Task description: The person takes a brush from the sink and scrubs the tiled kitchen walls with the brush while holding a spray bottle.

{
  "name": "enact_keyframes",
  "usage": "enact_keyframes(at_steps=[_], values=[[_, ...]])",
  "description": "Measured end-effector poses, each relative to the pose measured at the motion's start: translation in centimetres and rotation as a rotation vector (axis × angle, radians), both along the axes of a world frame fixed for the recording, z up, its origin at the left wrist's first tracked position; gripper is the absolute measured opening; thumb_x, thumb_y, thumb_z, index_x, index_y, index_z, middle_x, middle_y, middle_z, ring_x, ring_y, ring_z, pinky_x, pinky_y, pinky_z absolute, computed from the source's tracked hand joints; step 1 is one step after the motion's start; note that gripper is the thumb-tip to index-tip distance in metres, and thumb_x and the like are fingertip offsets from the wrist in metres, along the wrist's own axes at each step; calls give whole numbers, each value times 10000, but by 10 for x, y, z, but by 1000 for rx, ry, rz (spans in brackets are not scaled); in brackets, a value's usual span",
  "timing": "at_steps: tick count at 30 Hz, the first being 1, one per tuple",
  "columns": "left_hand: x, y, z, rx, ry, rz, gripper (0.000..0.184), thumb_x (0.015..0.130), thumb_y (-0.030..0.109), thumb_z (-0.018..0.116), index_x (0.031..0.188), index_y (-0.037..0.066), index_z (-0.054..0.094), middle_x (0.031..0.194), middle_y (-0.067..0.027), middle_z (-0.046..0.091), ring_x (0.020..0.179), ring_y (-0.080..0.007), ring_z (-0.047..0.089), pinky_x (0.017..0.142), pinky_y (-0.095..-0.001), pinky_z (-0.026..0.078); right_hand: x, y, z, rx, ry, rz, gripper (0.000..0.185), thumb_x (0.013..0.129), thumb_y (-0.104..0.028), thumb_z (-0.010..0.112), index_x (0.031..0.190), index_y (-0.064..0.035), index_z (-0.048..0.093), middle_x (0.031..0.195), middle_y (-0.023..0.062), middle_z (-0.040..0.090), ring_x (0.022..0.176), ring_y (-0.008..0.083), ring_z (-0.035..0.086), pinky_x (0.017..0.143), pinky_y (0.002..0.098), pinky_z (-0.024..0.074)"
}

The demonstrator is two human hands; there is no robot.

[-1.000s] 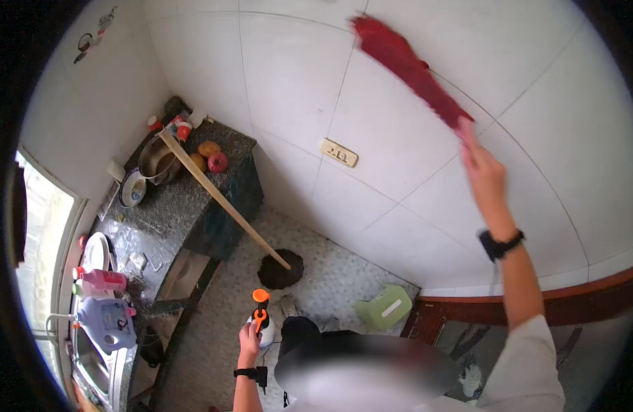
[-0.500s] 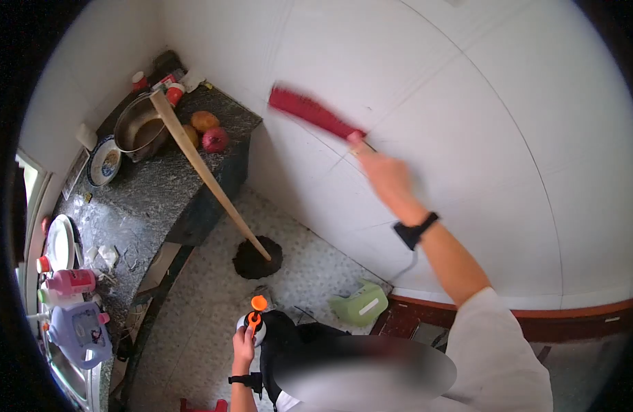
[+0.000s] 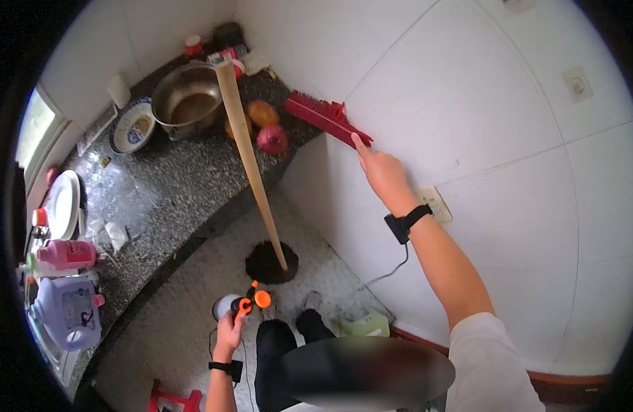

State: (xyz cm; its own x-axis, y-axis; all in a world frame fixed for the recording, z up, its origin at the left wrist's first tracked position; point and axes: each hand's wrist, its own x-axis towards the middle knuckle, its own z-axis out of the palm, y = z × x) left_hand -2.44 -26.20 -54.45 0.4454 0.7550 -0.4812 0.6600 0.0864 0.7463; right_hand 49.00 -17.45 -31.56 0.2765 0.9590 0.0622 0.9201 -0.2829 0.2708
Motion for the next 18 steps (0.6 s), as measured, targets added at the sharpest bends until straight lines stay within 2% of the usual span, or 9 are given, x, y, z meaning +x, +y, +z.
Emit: enact_keyframes(at_steps=[3, 5, 7, 8, 10, 11, 14, 16, 18], values=[[3, 2, -18, -7, -68, 86, 514, 909, 435, 588, 924, -78, 575, 787, -301, 616, 832, -498, 603, 713, -501, 469, 1, -88, -19, 33, 98, -59, 567, 989, -229, 517, 1521, -256, 322, 662, 152, 618, 566, 333, 620, 518, 464, 488], [4, -1, -31, -62, -105, 154, 495, 919, 418, 579, 917, -77, 566, 782, -296, 610, 812, -490, 599, 704, -495, 465, 14, -159, -12, -241, -63, -80, 624, 956, -141, 521, 1530, -265, 310, 633, 143, 605, 559, 319, 626, 509, 462, 486], [5, -4, -48, -177, -129, 203, 474, 923, 401, 580, 891, -71, 544, 784, -296, 593, 791, -482, 583, 690, -479, 455, 36, -221, -30, -541, -141, -113, 729, 895, -61, 529, 1544, -280, 279, 639, 134, 605, 572, 307, 637, 522, 465, 499], [7, -6, -56, -173, -142, 232, 470, 923, 396, 582, 886, -71, 540, 776, -293, 588, 783, -481, 576, 688, -471, 454, 38, -220, -47, -566, -147, -86, 729, 895, -61, 529, 1544, -280, 279, 639, 134, 605, 572, 307, 637, 522, 465, 499], [6, -18, -71, -183, -142, 261, 456, 926, 381, 585, 886, -70, 533, 763, -286, 580, 762, -477, 557, 684, -460, 450, 42, -232, -70, -784, -163, -45, 793, 850, -30, 527, 1550, -287, 256, 671, 127, 613, 584, 311, 642, 541, 467, 518], [6, -22, -79, -185, -134, 267, 446, 929, 371, 585, 890, -71, 531, 757, -282, 576, 749, -474, 545, 680, -456, 447, 41, -219, -84, -791, -165, 40, 787, 856, -28, 514, 1552, -279, 245, 700, 135, 626, 591, 318, 646, 552, 467, 525], [7, -36, -97, -206, -152, 302, 408, 925, 332, 595, 905, -71, 537, 737, -258, 574, 686, -394, 554, 654, -433, 441, 41, -124, -148, -705, -210, 247, 733, 877, -36, 483, 1544, -238, 259, 763, 158, 651, 603, 341, 650, 552, 470, 528], [5, -53, -119, -194, -158, 323, 390, 921, 319, 594, 918, -68, 552, 730, -241, 581, 665, -362, 545, 649, -421, 442, 12, -31, -169, -512, -171, 192, 578, 912, -70, 465, 1475, -165, 377, 760, 173, 665, 622, 356, 652, 547, 476, 527], [8, -65, -139, -205, -182, 363, 375, 910, 306, 592, 944, -67, 567, 728, -226, 591, 650, -349, 532, 644, -416, 441, 0, 42, -182, -450, -256, 302, 504, 918, -80, 468, 1419, -130, 443, 759, 177, 670, 650, 356, 661, 564, 478, 533]])
